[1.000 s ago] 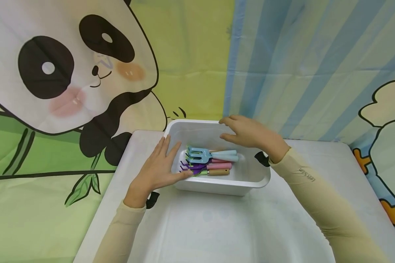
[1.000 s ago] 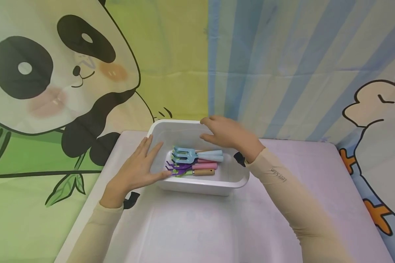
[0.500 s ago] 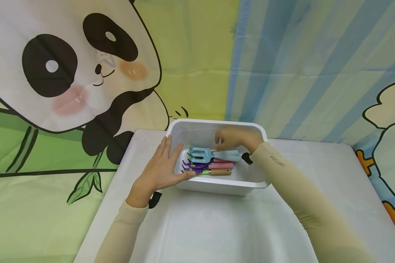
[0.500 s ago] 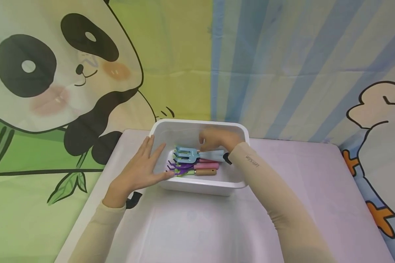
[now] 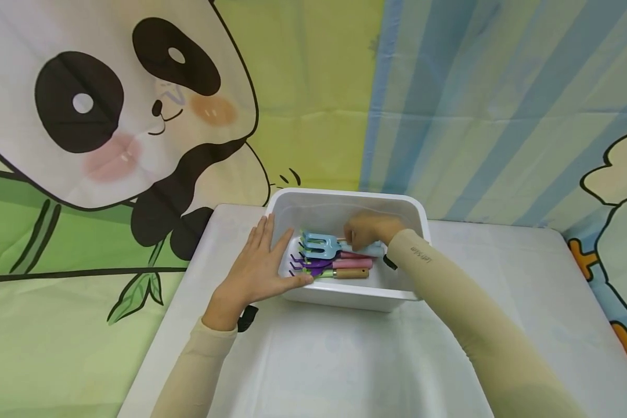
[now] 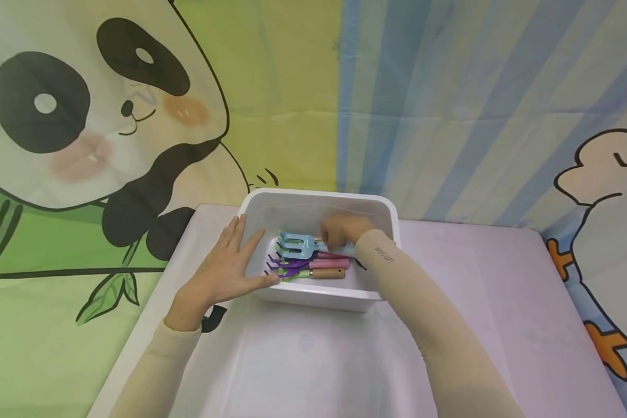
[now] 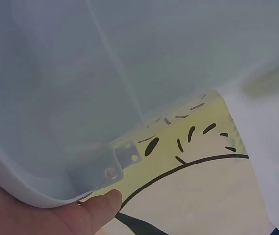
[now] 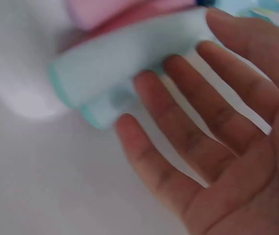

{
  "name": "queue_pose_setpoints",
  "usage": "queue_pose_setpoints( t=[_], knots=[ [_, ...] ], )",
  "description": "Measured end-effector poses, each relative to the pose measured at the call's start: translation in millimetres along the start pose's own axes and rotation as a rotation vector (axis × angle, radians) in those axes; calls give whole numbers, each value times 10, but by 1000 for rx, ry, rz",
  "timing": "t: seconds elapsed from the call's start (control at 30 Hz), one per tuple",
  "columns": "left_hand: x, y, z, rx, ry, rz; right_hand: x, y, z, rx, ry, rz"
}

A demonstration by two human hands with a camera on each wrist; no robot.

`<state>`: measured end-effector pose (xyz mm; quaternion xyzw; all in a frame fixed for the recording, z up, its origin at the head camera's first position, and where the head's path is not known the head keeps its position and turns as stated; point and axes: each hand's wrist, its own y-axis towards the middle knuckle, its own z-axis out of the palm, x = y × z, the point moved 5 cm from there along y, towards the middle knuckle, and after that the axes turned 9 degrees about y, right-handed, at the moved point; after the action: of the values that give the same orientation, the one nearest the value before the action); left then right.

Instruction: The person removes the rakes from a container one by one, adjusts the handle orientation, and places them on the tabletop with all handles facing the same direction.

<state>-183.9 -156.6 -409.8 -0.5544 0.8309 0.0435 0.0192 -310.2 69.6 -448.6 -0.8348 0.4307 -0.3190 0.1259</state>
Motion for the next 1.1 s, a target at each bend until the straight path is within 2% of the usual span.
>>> queue_pose_setpoints(
  t=[0.4,0.57,0.77,0.93,1.1],
  knots=[
    [-14,19,-2,-13,0,3,-9,107,184,-18,-24,-50],
    [-10,19,4,-21,-7,4,-3,96,201,14,21,-15],
    [-7,11,25,-23,-12,5,-69,97,238,80,140,70],
    [-1,0,21,-24,-15,-3,-99,86,291,176,318,94],
    [2,0,13,-24,-25,-12,-94,39,257,238,417,124]
  ],
)
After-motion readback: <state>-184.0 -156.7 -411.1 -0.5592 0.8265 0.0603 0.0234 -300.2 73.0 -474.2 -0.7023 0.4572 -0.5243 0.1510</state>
